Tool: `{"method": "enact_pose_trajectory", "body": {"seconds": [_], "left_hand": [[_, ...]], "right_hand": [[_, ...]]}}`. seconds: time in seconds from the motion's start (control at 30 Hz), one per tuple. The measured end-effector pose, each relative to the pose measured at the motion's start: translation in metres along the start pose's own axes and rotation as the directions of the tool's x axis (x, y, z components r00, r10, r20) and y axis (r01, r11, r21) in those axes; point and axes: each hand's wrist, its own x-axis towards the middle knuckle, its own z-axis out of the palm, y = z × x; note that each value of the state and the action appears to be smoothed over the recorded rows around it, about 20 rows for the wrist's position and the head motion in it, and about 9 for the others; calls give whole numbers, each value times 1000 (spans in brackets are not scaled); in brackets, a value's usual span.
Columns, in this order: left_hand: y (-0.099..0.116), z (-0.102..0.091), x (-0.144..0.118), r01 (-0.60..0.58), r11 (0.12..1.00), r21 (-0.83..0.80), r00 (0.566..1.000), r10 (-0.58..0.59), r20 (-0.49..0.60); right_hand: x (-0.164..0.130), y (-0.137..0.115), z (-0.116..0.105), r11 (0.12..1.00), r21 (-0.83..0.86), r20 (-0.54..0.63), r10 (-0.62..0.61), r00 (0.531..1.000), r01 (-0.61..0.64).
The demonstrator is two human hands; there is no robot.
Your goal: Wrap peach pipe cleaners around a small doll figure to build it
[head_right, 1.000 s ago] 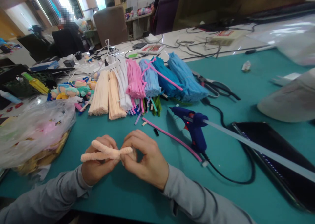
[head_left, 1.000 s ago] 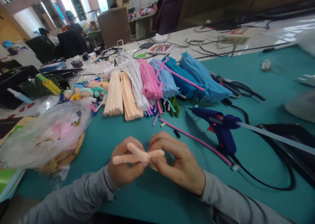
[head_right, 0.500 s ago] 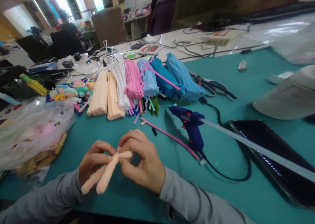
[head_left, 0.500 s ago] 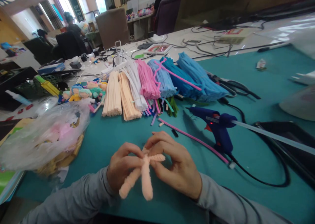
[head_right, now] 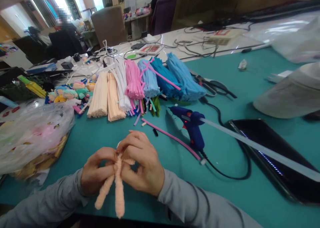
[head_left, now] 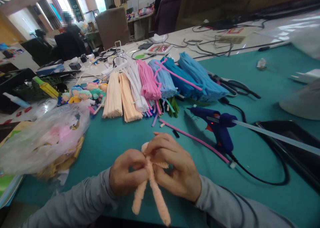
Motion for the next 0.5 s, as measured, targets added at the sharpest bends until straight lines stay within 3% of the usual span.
{"method": "enact_pose_trajectory", "body": {"seconds": [0.07, 0.13, 0.2, 0.3, 0.4, 0.5], "left_hand": [[2, -1, 2, -283, 919, 273, 959, 271, 83], [3, -3, 4, -505, 729, 462, 857, 487, 168], [4, -5, 6, -580, 615, 535, 788, 591, 175], [2, -4, 9, -624, 528, 576, 722, 671, 168], [-1, 0, 11, -619, 557, 554, 719, 686, 114], [-2, 5, 13, -536, 722, 437, 792, 609, -34]], "right_hand": [[-1, 3, 0, 1000, -21, 8, -1, 1000, 2], [-2, 8, -1, 998, -64, 10, -13, 1000, 13], [-3, 12, -2, 991, -123, -2, -47, 999, 47], [-3, 16, -5, 975, -187, -16, -124, 992, 118], [0, 15, -8, 972, -167, 14, -166, 986, 166], [4, 14, -11, 976, -132, 36, -170, 985, 173]]}}
